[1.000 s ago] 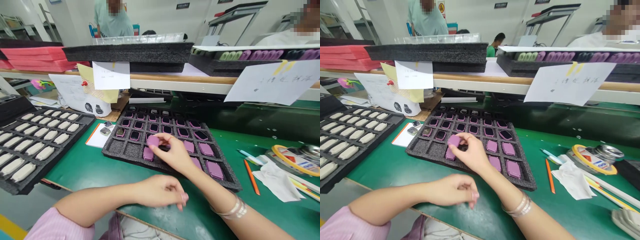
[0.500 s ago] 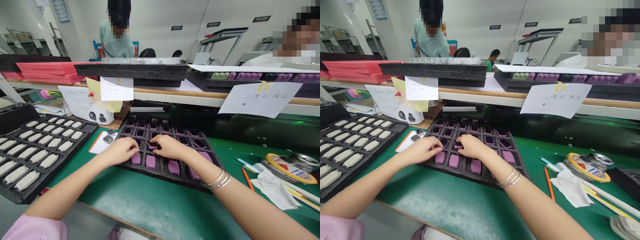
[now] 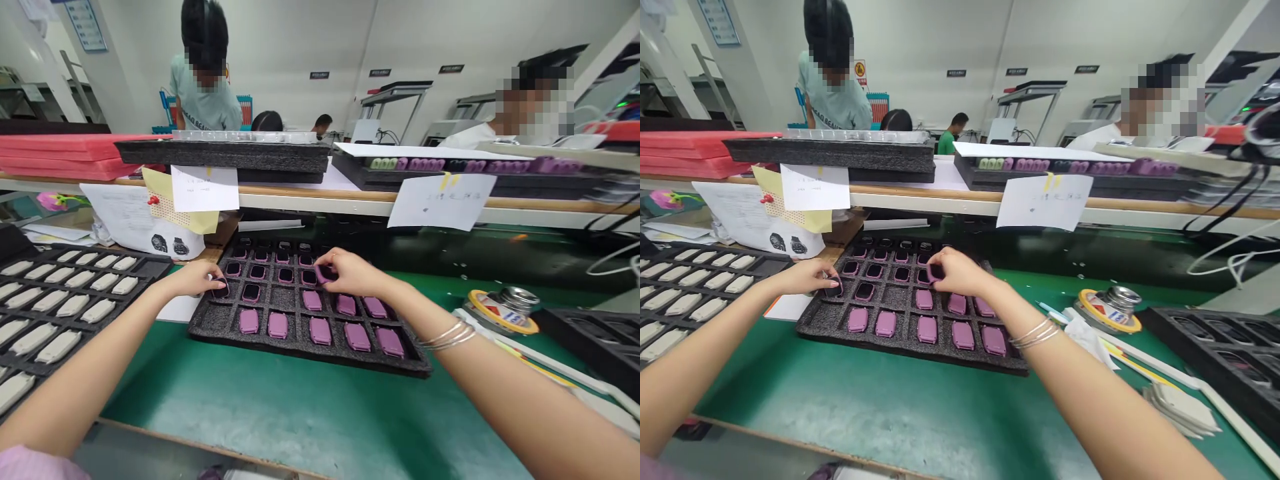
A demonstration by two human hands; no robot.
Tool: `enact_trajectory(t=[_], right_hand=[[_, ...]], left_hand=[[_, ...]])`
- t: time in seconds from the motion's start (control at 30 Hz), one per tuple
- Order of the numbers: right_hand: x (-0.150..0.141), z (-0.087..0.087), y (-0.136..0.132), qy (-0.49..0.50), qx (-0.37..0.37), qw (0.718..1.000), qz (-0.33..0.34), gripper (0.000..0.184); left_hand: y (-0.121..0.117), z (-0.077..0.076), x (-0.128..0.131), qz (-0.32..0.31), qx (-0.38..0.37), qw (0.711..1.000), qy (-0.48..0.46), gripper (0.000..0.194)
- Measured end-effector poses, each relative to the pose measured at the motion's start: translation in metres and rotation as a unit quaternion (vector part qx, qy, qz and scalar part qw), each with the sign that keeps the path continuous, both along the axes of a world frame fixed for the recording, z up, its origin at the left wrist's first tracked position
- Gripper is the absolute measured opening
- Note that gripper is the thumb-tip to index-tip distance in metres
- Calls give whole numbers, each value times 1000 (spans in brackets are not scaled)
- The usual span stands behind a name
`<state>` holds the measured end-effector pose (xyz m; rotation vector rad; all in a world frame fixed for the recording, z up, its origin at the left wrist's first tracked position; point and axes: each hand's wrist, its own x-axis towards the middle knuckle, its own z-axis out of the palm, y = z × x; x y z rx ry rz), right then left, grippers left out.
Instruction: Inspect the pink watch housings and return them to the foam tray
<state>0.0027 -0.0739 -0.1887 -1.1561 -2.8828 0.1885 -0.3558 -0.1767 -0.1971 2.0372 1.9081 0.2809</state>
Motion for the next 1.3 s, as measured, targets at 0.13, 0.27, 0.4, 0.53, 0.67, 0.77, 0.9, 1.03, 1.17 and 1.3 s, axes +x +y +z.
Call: enact_trajectory(t=[0.13,0.27,0.4,0.53,0.67,0.77,0.9,1.03,1.17,1.3], right_hand=[[49,2,30,-69,35,994,-71,29],[62,-11,43,-141,2,986,-83,28],[61,-24,48,-130,-29,988,-75,30],[69,-26,50,-54,-39,993,-97,29],[74,-25,33,93,-30,987,-127,26],[63,-29,-2,244,-26,961,-130,38],[37,-31,-62,410,-24,908,-81,52],[22,-30,-102,502,42,864,4,49],[24,-39,-115,516,129,845,63,56],[28,-48,-119,493,132,854,101,70]], left_hand=[[2,2,14,-23,34,998,-54,47],[11,-7,47,-69,49,995,-45,44],[15,-16,65,-92,68,993,-6,38],[7,-17,68,-58,101,993,10,44],[-8,-17,69,-56,111,992,-31,46],[-19,-18,76,-61,118,988,-74,40],[-31,-12,109,-23,157,976,-150,36],[-41,-2,164,57,108,878,-462,39],[-49,-3,200,151,-78,664,-729,28],[-55,-14,210,163,-112,636,-746,25]])
